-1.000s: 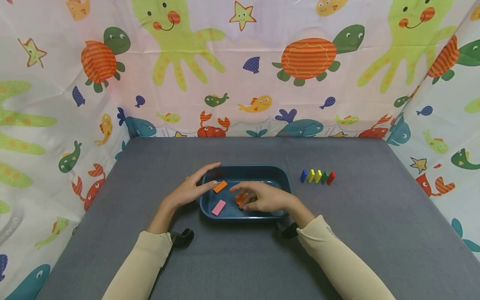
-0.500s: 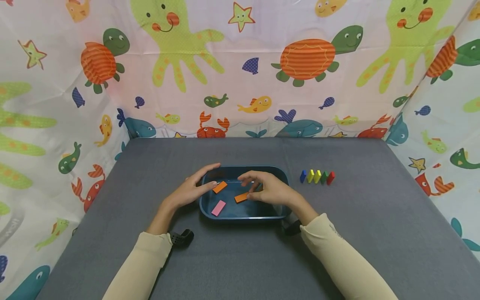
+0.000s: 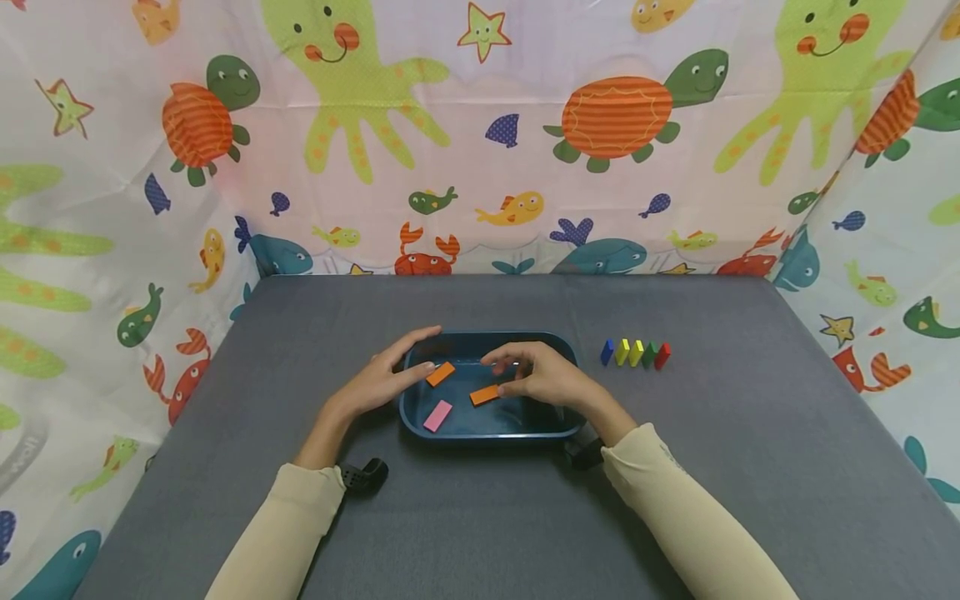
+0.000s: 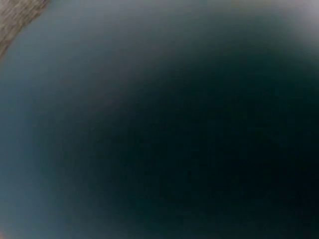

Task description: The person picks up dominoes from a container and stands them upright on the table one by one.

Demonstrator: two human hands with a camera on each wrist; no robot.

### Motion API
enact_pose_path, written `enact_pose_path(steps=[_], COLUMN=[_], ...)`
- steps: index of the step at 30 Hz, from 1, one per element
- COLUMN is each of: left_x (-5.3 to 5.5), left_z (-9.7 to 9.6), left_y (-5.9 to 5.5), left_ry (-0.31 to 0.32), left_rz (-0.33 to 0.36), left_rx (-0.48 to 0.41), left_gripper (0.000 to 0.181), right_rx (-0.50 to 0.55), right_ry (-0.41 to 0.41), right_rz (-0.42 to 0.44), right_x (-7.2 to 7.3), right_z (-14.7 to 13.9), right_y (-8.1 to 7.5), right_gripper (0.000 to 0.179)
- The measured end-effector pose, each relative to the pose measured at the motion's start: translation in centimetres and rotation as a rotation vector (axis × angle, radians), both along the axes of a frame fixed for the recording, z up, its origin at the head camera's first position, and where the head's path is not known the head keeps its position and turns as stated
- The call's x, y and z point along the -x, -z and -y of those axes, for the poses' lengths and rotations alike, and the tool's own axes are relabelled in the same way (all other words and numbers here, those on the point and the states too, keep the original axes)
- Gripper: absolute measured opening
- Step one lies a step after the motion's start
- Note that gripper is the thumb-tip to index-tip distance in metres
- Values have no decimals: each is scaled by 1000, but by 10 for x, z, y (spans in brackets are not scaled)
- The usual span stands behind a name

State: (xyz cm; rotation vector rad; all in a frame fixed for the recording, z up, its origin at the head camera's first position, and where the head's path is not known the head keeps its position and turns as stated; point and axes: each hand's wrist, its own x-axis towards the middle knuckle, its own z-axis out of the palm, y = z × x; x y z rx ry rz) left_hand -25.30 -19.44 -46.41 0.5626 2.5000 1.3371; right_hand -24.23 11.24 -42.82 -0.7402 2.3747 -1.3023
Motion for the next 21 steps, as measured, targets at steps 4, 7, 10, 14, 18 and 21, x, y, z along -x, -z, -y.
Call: enact_pose_path(steps=[4, 7, 10, 14, 18, 21], left_x=[0, 0, 0, 0, 0, 0], left_z=[0, 1, 1, 1, 0, 1], left_y=[-1, -1, -1, -2, -1, -1], left_ry=[4, 8, 9, 13, 15, 13], left_rz=[-4, -5, -4, -5, -6, -5], left_rx=[-2, -8, -15, -20, -21, -19], left_gripper=[61, 61, 60, 60, 60, 59], right_rx=[-26, -46, -66, -93, -108, -123], right_ry=[6, 16, 25, 17, -6, -16], right_rz=[3, 2, 5, 2, -17, -27], right_x=[0, 0, 0, 1, 1, 1], right_z=[2, 5, 7, 10, 12, 13], right_y=[0, 0, 0, 2, 4, 5], right_gripper=[42, 42, 41, 38, 35, 34])
